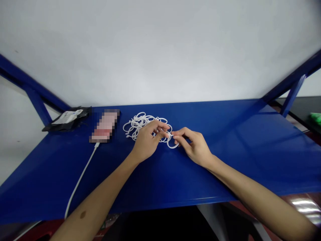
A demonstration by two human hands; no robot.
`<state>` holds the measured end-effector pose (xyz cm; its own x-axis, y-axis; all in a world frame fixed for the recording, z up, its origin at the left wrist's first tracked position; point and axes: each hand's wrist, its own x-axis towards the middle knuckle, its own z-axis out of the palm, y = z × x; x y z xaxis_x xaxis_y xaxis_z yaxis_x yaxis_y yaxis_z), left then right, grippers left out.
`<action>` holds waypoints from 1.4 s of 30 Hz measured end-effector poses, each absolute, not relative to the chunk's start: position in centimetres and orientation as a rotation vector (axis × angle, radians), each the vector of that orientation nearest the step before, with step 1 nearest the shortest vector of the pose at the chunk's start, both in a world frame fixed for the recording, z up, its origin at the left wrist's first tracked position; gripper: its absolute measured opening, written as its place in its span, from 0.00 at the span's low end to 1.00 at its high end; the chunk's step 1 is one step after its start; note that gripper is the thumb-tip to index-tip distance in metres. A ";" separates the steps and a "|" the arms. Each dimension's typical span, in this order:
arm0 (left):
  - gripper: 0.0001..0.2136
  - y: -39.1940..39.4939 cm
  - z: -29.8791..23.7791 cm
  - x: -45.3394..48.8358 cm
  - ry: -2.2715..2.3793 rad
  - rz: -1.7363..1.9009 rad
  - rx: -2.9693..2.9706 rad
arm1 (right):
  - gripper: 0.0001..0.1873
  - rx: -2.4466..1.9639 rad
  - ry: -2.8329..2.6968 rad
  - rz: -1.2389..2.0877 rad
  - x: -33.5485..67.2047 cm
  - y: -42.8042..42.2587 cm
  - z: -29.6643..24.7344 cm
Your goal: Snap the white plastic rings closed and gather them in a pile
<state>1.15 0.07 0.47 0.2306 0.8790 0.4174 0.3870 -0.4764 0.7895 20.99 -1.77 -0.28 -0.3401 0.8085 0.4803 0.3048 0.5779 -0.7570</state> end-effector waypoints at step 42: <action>0.08 1.4 -1.5 -0.4 1.597 0.892 2.558 | 0.15 -1.882 -2.070 -0.302 26.5 3.7 -1.6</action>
<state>-0.42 1.35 -1.55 0.3233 0.8252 0.4632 0.8273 -0.4841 0.2850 26.55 3.67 -1.58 -0.0761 0.9233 0.3763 0.9924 0.1068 -0.0613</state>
